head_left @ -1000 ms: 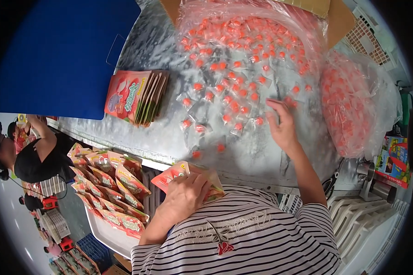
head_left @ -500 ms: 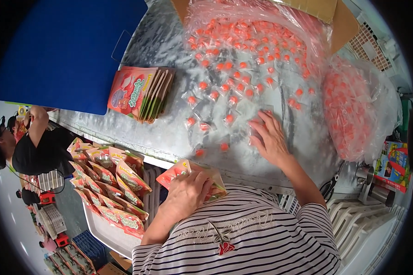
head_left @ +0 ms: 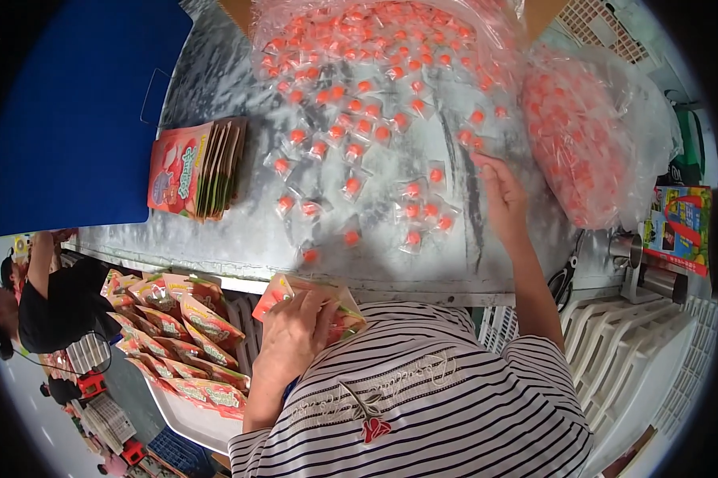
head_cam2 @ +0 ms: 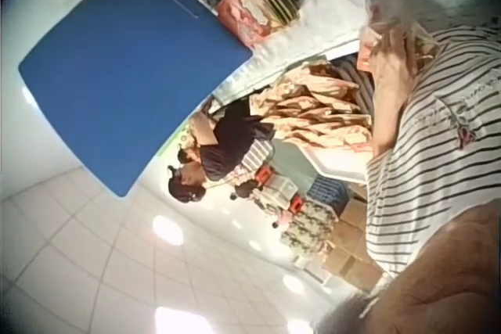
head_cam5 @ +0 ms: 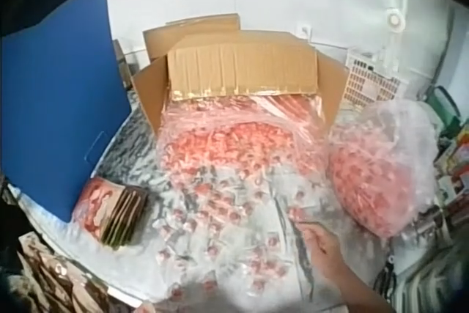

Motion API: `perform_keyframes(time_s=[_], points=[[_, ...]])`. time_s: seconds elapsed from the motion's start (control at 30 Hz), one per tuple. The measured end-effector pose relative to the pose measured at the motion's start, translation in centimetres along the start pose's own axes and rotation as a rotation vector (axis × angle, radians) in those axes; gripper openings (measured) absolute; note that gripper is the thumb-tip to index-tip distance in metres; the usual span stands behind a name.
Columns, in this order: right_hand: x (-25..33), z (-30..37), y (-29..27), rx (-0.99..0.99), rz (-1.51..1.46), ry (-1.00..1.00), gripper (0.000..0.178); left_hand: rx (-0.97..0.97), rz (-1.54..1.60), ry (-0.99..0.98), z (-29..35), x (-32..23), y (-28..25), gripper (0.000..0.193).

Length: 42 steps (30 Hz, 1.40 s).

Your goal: Packaging small individual candies into labeled bags at a factory workbench.

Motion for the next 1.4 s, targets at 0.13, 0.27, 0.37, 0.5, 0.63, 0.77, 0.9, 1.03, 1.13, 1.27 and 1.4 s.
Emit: perform_keyframes(time_s=[0.13,0.27,0.37,0.5,0.63,0.77,0.9,1.03,1.13,1.27,1.4], points=[[3.4,0.7,2.4,0.101,0.264,-0.206,0.039,-0.021,-0.002,-0.006,0.1,-0.3,-0.2,0.013],[4.5,1.9,6.4,0.325,0.500,-0.282,0.074,-0.032,0.000,0.001,0.2,-0.4,-0.1,0.012],[4.1,2.4,8.2,0.392,0.585,-0.319,0.087,-0.010,0.003,-0.046,0.3,-0.2,0.1,0.012],[4.8,2.6,9.3,0.472,0.619,-0.393,0.083,-0.012,-0.001,-0.057,0.5,-0.1,0.1,0.012],[4.1,3.9,10.8,0.503,0.635,-0.507,0.067,-0.025,-0.002,-0.037,0.3,-0.2,-0.1,0.014],[5.1,4.5,9.4,0.338,0.512,-0.613,0.043,-0.039,0.038,0.025,0.1,-0.4,-0.4,0.011],[5.3,5.8,8.9,0.289,0.552,-0.661,0.030,-0.097,0.019,0.124,-0.5,-1.6,-1.9,0.010],[5.2,5.6,8.4,0.250,0.614,-0.706,0.021,-0.033,0.011,0.178,-1.6,-2.3,-0.9,0.011],[0.6,3.5,7.5,0.336,0.001,0.155,0.012,-0.001,0.040,0.180,-2.6,-2.7,-0.2,0.013],[6.4,5.5,10.7,0.555,-0.697,0.557,0.013,0.006,0.053,0.211,-3.1,-2.8,0.8,0.013],[9.2,6.7,13.1,0.724,-0.619,0.599,0.018,0.013,0.083,0.274,-3.3,-3.6,1.1,0.013]])
Point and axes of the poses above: each hand's wrist, its own z-axis away from the middle knuckle, its own y-axis out of the palm, x = y × z, the point moved 8 cm from there along -z, towards the middle knuckle, and after that the axes turned 2 degrees about y, right-handed, at the moved point
